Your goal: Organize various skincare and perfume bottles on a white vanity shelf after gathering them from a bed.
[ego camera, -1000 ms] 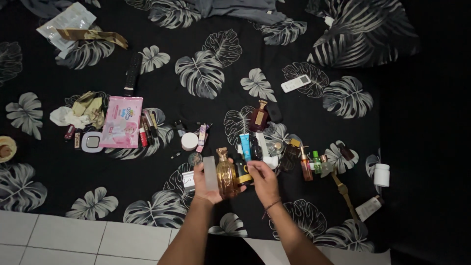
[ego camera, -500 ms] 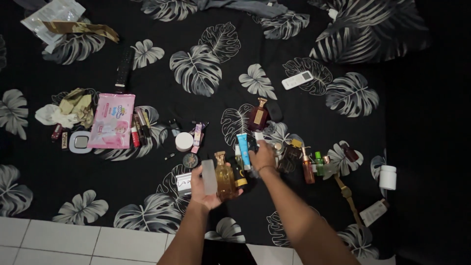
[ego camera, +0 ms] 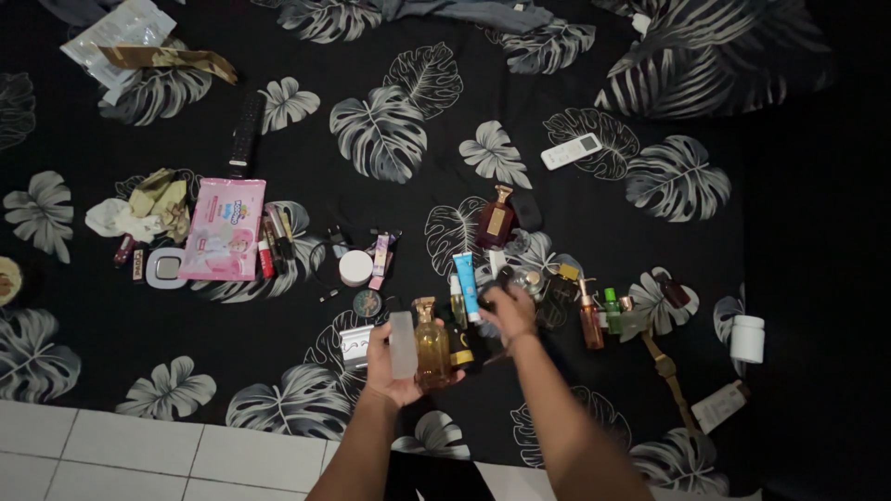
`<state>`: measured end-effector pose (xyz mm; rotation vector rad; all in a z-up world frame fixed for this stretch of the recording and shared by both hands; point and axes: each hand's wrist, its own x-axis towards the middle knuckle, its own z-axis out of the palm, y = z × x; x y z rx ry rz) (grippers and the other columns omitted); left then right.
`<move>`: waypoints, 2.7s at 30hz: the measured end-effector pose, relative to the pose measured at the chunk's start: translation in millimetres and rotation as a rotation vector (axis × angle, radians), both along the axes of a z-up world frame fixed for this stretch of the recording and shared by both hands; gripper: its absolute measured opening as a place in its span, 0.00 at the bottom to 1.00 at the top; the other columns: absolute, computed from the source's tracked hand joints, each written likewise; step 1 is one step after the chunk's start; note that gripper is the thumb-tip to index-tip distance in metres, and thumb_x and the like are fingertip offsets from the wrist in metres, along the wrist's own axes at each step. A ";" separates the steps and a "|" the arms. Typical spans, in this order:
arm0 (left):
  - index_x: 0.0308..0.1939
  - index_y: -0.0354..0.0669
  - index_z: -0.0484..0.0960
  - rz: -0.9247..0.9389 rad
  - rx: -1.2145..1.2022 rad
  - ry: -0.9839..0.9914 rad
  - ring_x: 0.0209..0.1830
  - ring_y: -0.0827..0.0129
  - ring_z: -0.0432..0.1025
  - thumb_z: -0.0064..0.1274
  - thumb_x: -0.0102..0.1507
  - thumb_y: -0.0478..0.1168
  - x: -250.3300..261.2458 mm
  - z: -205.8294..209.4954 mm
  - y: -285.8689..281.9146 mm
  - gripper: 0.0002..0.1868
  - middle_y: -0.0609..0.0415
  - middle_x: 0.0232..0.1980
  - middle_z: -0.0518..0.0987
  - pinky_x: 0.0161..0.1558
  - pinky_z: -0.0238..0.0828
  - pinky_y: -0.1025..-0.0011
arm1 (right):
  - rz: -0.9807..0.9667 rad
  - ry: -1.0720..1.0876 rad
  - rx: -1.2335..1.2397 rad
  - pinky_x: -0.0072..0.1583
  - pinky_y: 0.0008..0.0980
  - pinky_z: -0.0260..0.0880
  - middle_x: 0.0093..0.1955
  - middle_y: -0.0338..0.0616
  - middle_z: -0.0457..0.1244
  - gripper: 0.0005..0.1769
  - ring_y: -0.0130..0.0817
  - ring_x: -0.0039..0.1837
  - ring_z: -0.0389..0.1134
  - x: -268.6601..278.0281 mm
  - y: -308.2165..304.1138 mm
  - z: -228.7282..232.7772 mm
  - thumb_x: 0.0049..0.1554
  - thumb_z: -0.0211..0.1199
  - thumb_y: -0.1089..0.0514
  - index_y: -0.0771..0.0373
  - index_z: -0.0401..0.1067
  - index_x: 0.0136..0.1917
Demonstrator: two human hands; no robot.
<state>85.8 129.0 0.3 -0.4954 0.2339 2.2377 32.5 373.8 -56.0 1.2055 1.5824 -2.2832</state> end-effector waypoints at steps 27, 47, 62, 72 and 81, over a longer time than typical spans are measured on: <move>0.63 0.40 0.76 0.102 0.093 0.088 0.54 0.43 0.76 0.51 0.53 0.69 -9.4 20.5 -1.2 0.45 0.42 0.53 0.81 0.61 0.65 0.30 | 0.448 -0.284 1.259 0.58 0.52 0.72 0.55 0.53 0.70 0.21 0.56 0.58 0.71 -12.0 55.3 18.2 0.53 0.68 0.37 0.47 0.75 0.56; 0.67 0.50 0.75 0.479 0.316 0.333 0.58 0.43 0.75 0.50 0.59 0.64 59.9 104.7 -105.3 0.38 0.51 0.62 0.79 0.61 0.61 0.27 | 0.398 0.372 -0.277 0.45 0.33 0.73 0.43 0.41 0.69 0.15 0.31 0.43 0.71 4.2 -65.5 113.2 0.63 0.63 0.48 0.63 0.74 0.49; 0.65 0.48 0.76 0.682 0.262 0.463 0.57 0.46 0.76 0.50 0.57 0.67 145.1 122.7 -249.3 0.39 0.52 0.61 0.81 0.63 0.57 0.22 | 0.494 0.318 -0.848 0.64 0.44 0.70 0.56 0.42 0.71 0.26 0.41 0.58 0.72 83.1 -294.3 172.8 0.61 0.57 0.36 0.58 0.75 0.58; 0.66 0.52 0.77 0.680 0.263 0.520 0.60 0.45 0.75 0.48 0.59 0.66 148.8 149.5 -270.4 0.36 0.54 0.62 0.79 0.62 0.56 0.19 | 0.513 0.211 -0.990 0.48 0.30 0.73 0.56 0.41 0.71 0.27 0.34 0.55 0.72 95.8 -310.7 202.6 0.58 0.62 0.33 0.56 0.75 0.58; 0.66 0.43 0.75 0.784 0.289 0.612 0.62 0.42 0.74 0.49 0.59 0.70 142.7 141.5 -265.3 0.43 0.50 0.63 0.80 0.66 0.55 0.24 | 0.706 0.189 -1.283 0.46 0.29 0.74 0.70 0.49 0.64 0.37 0.50 0.66 0.68 82.3 -310.1 243.9 0.57 0.61 0.37 0.62 0.66 0.71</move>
